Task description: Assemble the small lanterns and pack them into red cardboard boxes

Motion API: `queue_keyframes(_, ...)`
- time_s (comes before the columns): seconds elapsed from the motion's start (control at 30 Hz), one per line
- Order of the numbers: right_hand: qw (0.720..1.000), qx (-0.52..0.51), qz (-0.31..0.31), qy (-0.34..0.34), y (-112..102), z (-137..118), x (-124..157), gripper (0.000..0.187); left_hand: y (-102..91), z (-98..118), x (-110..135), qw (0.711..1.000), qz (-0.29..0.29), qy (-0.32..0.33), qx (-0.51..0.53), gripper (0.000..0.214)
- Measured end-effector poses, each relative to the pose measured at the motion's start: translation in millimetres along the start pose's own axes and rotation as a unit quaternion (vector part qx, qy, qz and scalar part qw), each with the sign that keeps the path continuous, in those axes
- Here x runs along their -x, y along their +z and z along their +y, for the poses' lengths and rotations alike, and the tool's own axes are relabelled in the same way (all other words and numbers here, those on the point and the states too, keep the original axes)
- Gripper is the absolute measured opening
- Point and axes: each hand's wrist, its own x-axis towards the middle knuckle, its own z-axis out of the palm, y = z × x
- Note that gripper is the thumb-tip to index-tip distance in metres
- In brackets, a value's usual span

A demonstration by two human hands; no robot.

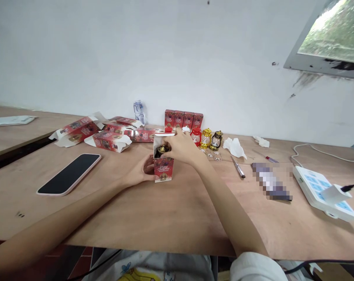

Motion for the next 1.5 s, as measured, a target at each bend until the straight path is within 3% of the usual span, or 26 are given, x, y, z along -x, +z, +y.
queue_keyframes(0.17, 0.993, -0.084, -0.079, -0.023, -1, 4, -1, 0.015, 1.0, -3, 0, 1.0, -0.017, 0.005, -0.005, 0.075)
queue_keyframes(0.37, 0.97, -0.208, -0.115, -0.055, -3, 14, -1, 0.02, 0.8, -7, 5, 0.994, -0.019, 0.082, -0.063, 0.109)
queue_keyframes(0.5, 0.916, -0.384, -0.109, -0.049, -10, 29, 4, 0.032, 0.9, -3, 9, 0.99, -0.044, 0.08, -0.111, 0.106)
queue_keyframes(0.57, 0.88, -0.453, -0.136, -0.047, -12, 37, 6, 0.03, 0.1, -1, 10, 0.987, -0.06, 0.091, -0.12, 0.101)
queue_keyframes(0.63, 0.863, -0.48, -0.147, -0.061, -11, 42, 6, 0.026, -1.2, 0, 11, 0.984, -0.067, 0.106, -0.126, 0.094)
queue_keyframes(0.77, 0.878, -0.463, -0.097, -0.076, 0, 39, -1, 0.031, -3.9, 1, 10, 0.983, -0.063, 0.113, -0.129, 0.086)
queue_keyframes(0.87, 0.911, -0.408, -0.021, -0.057, 10, 29, -7, 0.035, -5.6, 0, 10, 0.982, -0.056, 0.123, -0.135, 0.083)
queue_keyframes(0.97, 0.943, -0.316, 0.089, -0.059, 14, 20, -10, 0.065, -6.1, 0, 9, 0.978, -0.055, 0.131, -0.152, 0.083)
queue_keyframes(1.03, 0.949, -0.279, 0.123, -0.081, 11, 15, -9, 0.085, -5.4, 2, 9, 0.977, -0.059, 0.133, -0.156, 0.084)
queue_keyframes(1.1, 0.952, -0.265, 0.098, -0.116, 6, 11, -6, 0.083, -4.2, 5, 8, 0.979, -0.059, 0.13, -0.147, 0.086)
queue_keyframes(1.27, 0.96, -0.23, -0.063, -0.144, -9, 0, 7, 0.055, -2.6, 5, 8, 0.983, -0.037, 0.094, -0.151, 0.085)
queue_keyframes(1.5, 0.972, -0.183, -0.088, -0.122, -7, -1, 10, 0.043, 2.3, -10, 14, 0.976, -0.012, 0.105, -0.191, 0.105)
